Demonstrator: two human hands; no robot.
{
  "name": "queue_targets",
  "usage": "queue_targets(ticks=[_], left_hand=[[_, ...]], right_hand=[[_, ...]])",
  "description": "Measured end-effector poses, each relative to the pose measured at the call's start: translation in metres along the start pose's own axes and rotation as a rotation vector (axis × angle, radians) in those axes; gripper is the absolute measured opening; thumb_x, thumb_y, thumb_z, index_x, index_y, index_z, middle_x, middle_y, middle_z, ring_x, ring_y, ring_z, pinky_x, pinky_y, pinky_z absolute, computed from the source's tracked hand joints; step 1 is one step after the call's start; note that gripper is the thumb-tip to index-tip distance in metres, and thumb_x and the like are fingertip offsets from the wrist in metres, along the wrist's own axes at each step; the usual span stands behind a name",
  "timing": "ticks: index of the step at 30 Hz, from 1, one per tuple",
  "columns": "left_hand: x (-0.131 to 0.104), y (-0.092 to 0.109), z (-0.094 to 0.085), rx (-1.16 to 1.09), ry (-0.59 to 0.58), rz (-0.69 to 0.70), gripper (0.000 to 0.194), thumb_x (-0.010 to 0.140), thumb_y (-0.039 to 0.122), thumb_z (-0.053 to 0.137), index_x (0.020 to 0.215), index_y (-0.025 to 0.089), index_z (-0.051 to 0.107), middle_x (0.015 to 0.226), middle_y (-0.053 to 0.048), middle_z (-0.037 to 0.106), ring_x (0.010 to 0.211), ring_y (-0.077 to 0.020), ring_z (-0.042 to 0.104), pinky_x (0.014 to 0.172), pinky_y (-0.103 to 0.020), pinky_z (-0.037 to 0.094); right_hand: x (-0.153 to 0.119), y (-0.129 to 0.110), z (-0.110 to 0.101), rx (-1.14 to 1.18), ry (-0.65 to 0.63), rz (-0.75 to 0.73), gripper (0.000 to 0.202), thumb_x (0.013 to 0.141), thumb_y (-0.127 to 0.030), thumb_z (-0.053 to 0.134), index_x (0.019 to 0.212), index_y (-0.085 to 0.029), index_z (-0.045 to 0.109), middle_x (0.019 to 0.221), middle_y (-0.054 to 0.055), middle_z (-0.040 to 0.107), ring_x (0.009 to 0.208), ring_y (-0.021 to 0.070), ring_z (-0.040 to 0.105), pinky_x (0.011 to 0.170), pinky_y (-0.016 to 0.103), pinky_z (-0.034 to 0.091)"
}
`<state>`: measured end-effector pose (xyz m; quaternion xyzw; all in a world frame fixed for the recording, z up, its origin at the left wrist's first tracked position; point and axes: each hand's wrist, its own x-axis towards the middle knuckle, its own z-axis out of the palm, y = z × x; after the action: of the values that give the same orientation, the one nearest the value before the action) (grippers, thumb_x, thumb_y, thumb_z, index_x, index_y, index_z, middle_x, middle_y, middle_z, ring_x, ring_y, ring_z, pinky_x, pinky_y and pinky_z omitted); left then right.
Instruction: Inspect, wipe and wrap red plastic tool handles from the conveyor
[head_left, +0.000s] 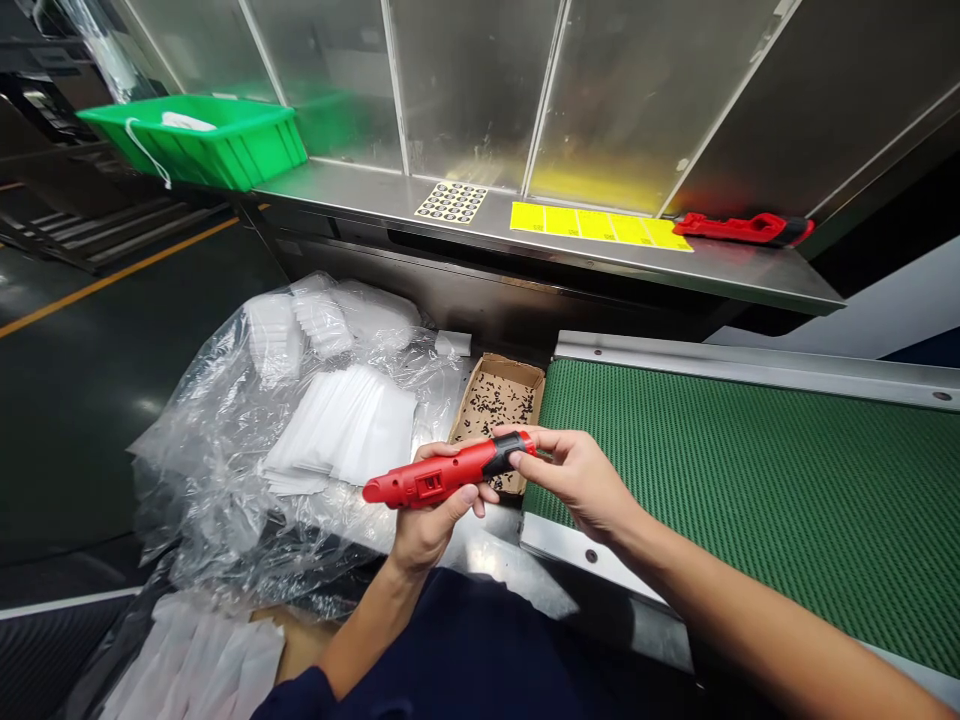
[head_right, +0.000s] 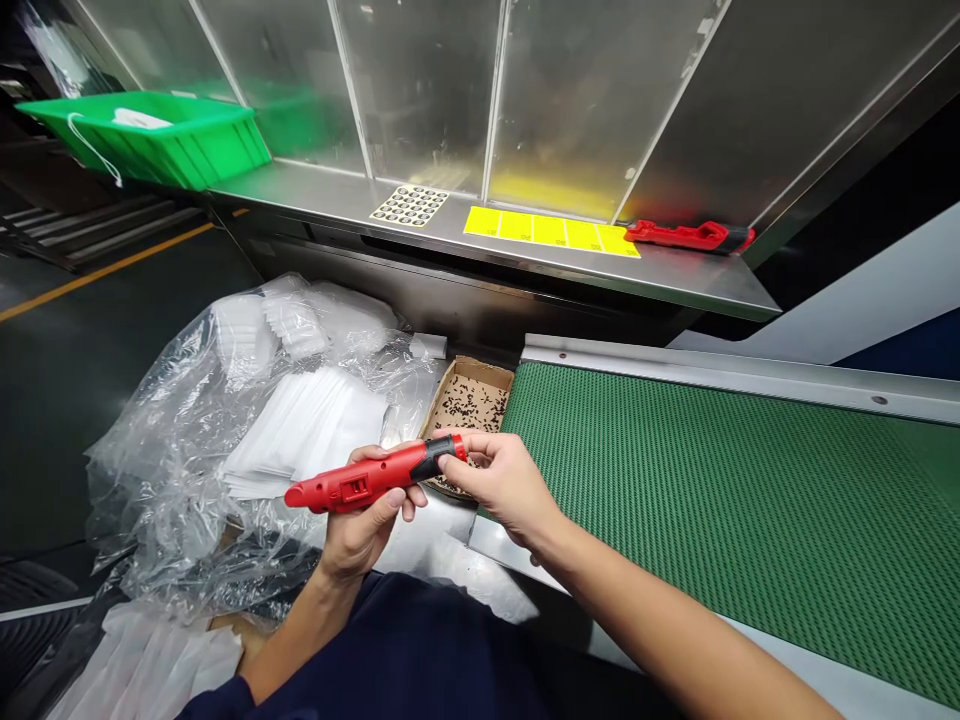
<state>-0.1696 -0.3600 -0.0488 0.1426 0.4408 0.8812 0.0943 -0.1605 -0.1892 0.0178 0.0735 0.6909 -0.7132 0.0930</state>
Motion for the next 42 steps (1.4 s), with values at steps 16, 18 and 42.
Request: queue_targets(ticks=[16, 18, 42], left_hand=[[-0.008, 0.003, -0.005, 0.291, -0.044, 0.064, 0.025, 0.084, 0.019, 0.073, 0.102, 0.022, 0.056, 0.129, -0.011, 0.062, 0.078, -0.0193, 0.073, 0.069, -0.029, 0.062], [-0.009, 0.002, -0.005, 0.329, -0.04, 0.103, 0.023, 0.085, 0.018, 0.072, 0.103, 0.022, 0.058, 0.131, -0.011, 0.06, 0.079, -0.0195, 0.073, 0.07, -0.03, 0.063], [-0.002, 0.009, -0.007, -0.056, 0.067, 0.017, 0.044, 0.075, 0.026, 0.084, 0.102, 0.024, 0.049, 0.097, -0.003, 0.072, 0.057, -0.0124, 0.065, 0.053, -0.021, 0.053]], right_hand=[[0.005, 0.012, 0.002, -0.258, 0.052, -0.01, 0.017, 0.07, -0.033, 0.059, 0.073, -0.019, 0.069, 0.075, 0.003, 0.07, 0.081, 0.0225, 0.063, 0.081, 0.036, 0.049], [0.003, 0.012, 0.002, -0.364, 0.107, -0.029, 0.019, 0.072, -0.033, 0.056, 0.077, -0.019, 0.068, 0.077, 0.003, 0.07, 0.082, 0.0232, 0.064, 0.082, 0.038, 0.048], [-0.013, -0.01, 0.008, -0.434, 0.013, -0.163, 0.028, 0.078, -0.045, 0.068, 0.09, -0.021, 0.077, 0.061, -0.002, 0.052, 0.056, 0.013, 0.045, 0.054, 0.027, 0.036]])
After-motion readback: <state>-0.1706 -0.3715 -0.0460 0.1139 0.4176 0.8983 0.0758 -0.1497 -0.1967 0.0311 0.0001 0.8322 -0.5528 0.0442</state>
